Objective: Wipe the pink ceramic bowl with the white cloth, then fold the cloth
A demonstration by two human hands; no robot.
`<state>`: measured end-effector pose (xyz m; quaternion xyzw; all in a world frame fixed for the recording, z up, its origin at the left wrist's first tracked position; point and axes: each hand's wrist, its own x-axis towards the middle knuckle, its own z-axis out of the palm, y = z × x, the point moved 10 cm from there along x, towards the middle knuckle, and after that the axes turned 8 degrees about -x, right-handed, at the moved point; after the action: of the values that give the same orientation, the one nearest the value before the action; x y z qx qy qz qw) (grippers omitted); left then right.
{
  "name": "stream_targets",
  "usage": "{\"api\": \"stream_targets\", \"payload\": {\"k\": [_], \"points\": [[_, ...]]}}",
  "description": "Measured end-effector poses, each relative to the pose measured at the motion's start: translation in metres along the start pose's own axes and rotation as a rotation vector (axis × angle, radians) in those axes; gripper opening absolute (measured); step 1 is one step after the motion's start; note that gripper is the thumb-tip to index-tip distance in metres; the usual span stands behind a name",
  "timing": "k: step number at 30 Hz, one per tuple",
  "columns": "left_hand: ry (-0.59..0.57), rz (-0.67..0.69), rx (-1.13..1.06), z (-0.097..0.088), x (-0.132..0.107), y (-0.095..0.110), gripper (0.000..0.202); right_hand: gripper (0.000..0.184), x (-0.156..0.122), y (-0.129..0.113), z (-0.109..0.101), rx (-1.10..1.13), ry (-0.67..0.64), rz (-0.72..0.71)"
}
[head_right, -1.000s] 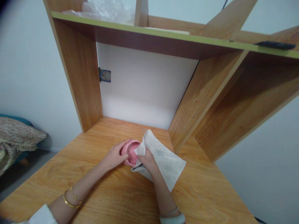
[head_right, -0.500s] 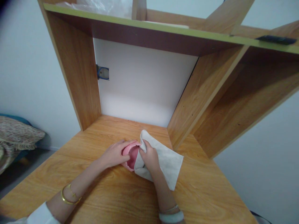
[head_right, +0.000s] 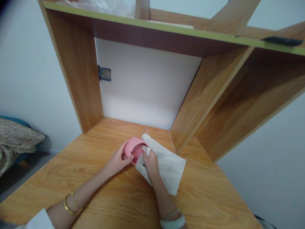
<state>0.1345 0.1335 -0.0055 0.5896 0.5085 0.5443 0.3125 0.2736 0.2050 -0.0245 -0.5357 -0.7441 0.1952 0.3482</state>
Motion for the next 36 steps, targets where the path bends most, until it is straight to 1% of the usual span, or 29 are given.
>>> {"api": "stream_targets", "payload": {"k": [2, 5, 8, 10, 12, 15, 17, 20, 23, 24, 26, 28, 30, 33, 36], "points": [[0.031, 0.000, 0.067, -0.006, 0.001, 0.003, 0.064, 0.028, 0.000, -0.005, 0.002, -0.026, -0.035, -0.018], [0.018, -0.016, 0.205, -0.012, 0.001, 0.008, 0.064, 0.027, -0.001, -0.017, -0.007, -0.144, -0.029, -0.069], [-0.015, -0.020, 0.290, -0.014, 0.000, 0.015, 0.063, 0.034, -0.003, -0.024, -0.016, -0.333, -0.006, -0.092], [-0.033, -0.016, 0.332, -0.013, 0.000, 0.019, 0.063, 0.040, -0.004, -0.026, -0.017, -0.393, -0.008, -0.104], [-0.060, -0.025, 0.377, -0.011, 0.000, 0.021, 0.063, 0.040, -0.004, -0.026, -0.012, -0.356, -0.035, -0.126], [-0.090, -0.041, 0.413, -0.010, 0.000, 0.019, 0.063, 0.035, -0.004, -0.022, -0.003, -0.204, -0.087, -0.145], [-0.082, -0.046, 0.391, -0.011, 0.001, 0.015, 0.064, 0.035, -0.003, -0.019, 0.001, -0.107, -0.097, -0.136], [-0.031, -0.068, 0.307, -0.015, 0.000, 0.007, 0.073, 0.038, -0.003, -0.012, 0.001, -0.002, -0.055, -0.082], [-0.020, -0.058, 0.209, -0.010, -0.002, 0.003, 0.088, 0.039, -0.004, -0.007, -0.002, 0.088, 0.008, -0.024], [-0.026, -0.037, 0.177, -0.007, -0.002, 0.004, 0.089, 0.039, -0.004, -0.007, -0.002, 0.116, 0.020, -0.012], [-0.021, 0.014, 0.121, -0.004, -0.003, 0.008, 0.085, 0.037, -0.004, -0.009, -0.001, 0.159, 0.025, -0.004], [0.001, 0.043, 0.096, -0.005, -0.003, 0.010, 0.078, 0.036, -0.004, -0.013, -0.001, 0.171, 0.010, -0.017], [0.017, 0.030, 0.126, -0.009, -0.002, 0.009, 0.075, 0.038, -0.004, -0.019, -0.004, 0.152, 0.012, -0.034], [0.013, -0.021, 0.233, -0.014, 0.000, 0.008, 0.073, 0.046, -0.006, -0.023, -0.011, 0.050, 0.032, -0.027], [0.031, -0.065, 0.306, -0.018, 0.000, 0.007, 0.072, 0.051, -0.007, -0.025, -0.015, -0.079, 0.013, 0.002]]}}
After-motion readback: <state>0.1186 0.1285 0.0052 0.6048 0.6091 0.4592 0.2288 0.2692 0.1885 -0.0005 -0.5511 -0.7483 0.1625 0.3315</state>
